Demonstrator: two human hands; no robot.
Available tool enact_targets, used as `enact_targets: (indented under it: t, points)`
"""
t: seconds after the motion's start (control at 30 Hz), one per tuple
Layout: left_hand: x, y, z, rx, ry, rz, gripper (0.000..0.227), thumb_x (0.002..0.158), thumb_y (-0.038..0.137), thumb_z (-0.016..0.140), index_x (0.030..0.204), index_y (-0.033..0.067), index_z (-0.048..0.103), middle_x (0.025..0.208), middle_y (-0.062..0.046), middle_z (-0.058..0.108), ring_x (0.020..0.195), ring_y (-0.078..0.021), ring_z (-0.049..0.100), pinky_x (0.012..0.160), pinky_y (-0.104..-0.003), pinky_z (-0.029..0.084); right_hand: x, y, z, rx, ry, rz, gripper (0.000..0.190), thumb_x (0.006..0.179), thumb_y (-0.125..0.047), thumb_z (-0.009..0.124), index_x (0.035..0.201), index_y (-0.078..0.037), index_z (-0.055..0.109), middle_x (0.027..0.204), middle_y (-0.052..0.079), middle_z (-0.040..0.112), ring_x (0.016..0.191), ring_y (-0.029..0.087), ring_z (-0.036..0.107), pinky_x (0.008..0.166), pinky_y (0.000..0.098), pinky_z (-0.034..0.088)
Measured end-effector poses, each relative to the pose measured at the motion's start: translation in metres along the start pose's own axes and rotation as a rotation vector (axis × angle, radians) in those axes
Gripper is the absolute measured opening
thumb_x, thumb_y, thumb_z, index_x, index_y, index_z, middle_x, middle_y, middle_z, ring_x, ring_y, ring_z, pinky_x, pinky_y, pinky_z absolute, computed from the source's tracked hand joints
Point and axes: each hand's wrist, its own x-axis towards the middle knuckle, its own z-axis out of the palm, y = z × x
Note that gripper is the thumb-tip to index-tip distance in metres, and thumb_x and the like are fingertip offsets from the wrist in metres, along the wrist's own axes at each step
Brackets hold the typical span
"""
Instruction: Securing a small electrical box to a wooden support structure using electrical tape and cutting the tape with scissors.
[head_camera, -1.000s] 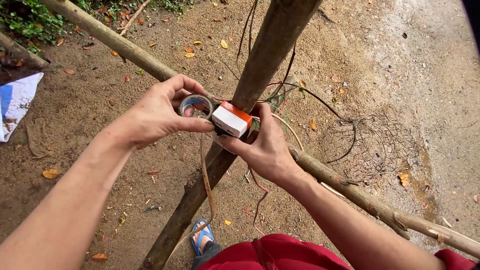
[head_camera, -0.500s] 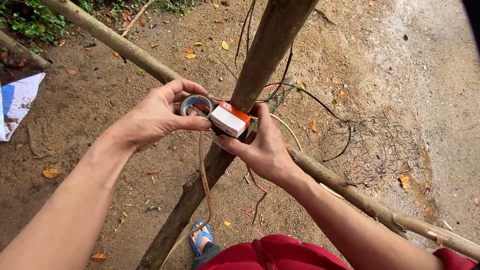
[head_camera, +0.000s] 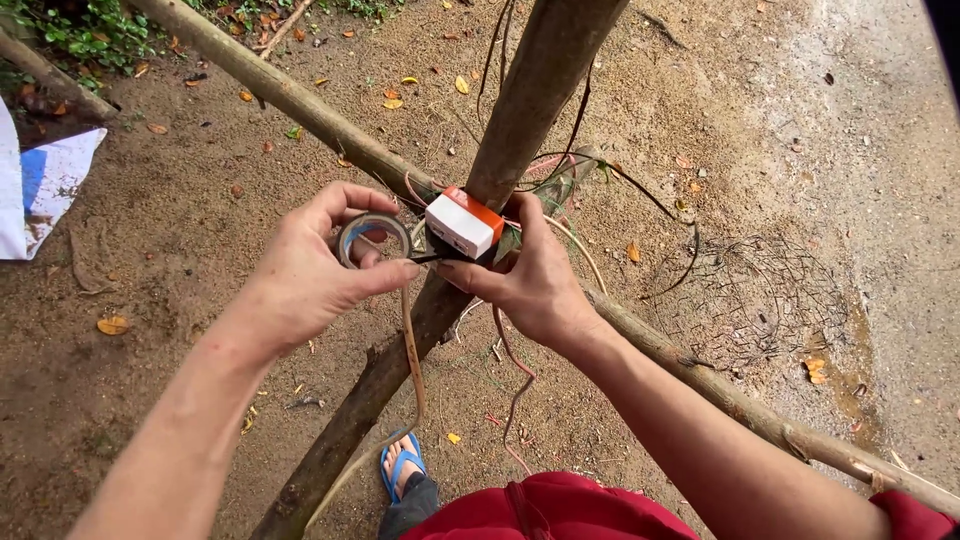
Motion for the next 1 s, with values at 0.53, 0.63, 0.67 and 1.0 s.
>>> enact_targets:
  t: [0.53,0.63,0.67,1.0]
  points:
    - [-0.004,-0.051,0.046,0.255,0.307,0.443,0.022,0.077,0.015,0.08,0.099,0.0136,0.079,0.108,-0.014,0.053,0.084,-0.0229,0.069,0.082,-0.037,0.06,0.005,0.018,-0.001,0.008,-0.004,-0.146,0.088,0.075,-0.037,0.093,0.143,-0.009,0.046,0.141,0.02,0.064,0.121,0.041,0.069,0.103,0.051,0.056]
    - [-0.015,-0.049,0.066,0.197,0.349,0.398,0.02,0.078,0.014,0.071,0.096,0.0117,0.079,0.108,-0.016,0.056,0.087,-0.0316,0.07,0.084,-0.047,0.059,0.009,0.023,-0.001,0.004,-0.004,-0.127,0.084,0.074,-0.034,0.092,0.142,-0.013,0.047,0.139,0.014,0.067,0.084,0.029,0.079,0.088,0.0409,0.064]
    - [-0.017,-0.048,0.067,0.196,0.352,0.399,0.02,0.078,0.014,0.071,0.096,0.0117,0.079,0.108,-0.016,0.056,0.087,-0.0316,0.07,0.084,-0.047,0.059,0.012,0.026,0.0,0.002,-0.005,-0.13,0.084,0.074,-0.034,0.092,0.142,-0.013,0.047,0.139,0.014,0.067,0.084,0.029,0.079,0.088,0.0409,0.064]
    - [-0.043,-0.025,0.078,0.268,0.431,0.281,0.019,0.076,0.016,0.066,0.092,0.013,0.077,0.109,-0.016,0.06,0.098,-0.0454,0.072,0.085,-0.054,0.059,0.01,0.025,0.003,0.019,-0.025,-0.133,0.089,0.073,-0.033,0.093,0.145,-0.012,0.045,0.141,0.016,0.064,0.098,0.037,0.077,0.087,0.0451,0.064]
